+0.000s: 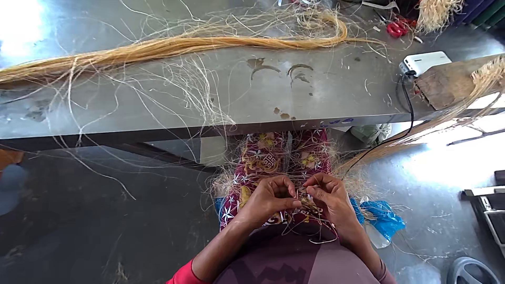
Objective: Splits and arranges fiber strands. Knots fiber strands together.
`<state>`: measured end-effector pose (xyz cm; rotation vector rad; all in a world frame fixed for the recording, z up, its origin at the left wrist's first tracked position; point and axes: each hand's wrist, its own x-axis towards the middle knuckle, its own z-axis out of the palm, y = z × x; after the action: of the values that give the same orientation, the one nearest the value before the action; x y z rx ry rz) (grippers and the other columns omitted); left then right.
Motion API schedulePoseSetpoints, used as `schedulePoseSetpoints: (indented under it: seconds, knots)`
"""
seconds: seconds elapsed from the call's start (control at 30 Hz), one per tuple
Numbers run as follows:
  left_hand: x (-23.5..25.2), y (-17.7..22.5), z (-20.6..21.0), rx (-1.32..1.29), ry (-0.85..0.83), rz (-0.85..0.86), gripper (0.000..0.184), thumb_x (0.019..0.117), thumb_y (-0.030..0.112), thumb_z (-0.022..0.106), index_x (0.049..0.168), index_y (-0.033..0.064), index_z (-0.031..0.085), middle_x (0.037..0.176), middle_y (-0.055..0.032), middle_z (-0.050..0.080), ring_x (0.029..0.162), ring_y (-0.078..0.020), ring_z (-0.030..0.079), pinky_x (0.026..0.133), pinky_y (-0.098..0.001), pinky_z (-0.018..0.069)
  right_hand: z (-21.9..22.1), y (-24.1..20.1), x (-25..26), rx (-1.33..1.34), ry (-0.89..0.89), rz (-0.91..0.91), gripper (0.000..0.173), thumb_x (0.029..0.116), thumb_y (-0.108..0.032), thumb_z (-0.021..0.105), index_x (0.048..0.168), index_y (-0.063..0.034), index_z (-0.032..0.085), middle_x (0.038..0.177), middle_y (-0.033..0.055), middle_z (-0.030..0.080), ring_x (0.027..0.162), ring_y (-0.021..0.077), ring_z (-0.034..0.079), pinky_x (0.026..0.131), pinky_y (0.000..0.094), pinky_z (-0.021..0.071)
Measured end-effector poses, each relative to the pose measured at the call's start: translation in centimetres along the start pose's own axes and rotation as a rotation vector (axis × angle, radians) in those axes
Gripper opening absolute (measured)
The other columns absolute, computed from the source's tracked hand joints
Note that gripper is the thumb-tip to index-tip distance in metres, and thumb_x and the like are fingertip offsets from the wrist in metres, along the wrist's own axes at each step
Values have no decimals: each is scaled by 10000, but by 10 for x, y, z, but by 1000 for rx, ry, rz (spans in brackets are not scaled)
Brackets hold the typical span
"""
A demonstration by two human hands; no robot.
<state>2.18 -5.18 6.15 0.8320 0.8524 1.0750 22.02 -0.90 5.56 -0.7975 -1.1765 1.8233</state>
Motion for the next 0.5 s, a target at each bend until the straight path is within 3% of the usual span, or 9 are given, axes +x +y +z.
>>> schedulePoseSetpoints:
  seconds: [0.13,0.33,0.43,0.5]
  knots:
    - [2,3,4,33,18,-44,316,783,-75,742,962,149,608,741,68,723,635,-36,687,616,-195,582,-2,2,1,64,-52,55,84,921,-60,689,997,-61,725,795,-67,679,531,-67,473,477,113,390]
    - [4,2,6,21,37,-65,313,780,-82,737,949,146,603,749,53,736,632,-38,693,602,-192,580,-3,7,3,148,-122,62,114,870,10,736,967,-47,749,871,-29,739,688,-19,649,640,152,550]
    - [5,0,8,3,60,-55,293,789,-84,714,943,148,620,762,57,737,657,-31,696,634,-189,581,-1,8,3,112,-71,62,99,872,29,712,868,-63,749,821,-45,715,628,-48,586,574,126,491]
    - [6,-3,8,-18,84,-30,278,807,-84,702,956,142,636,783,52,738,690,-35,701,677,-199,589,-1,10,4,117,-44,52,91,874,23,720,863,-62,752,813,-38,717,612,-49,577,553,122,478]
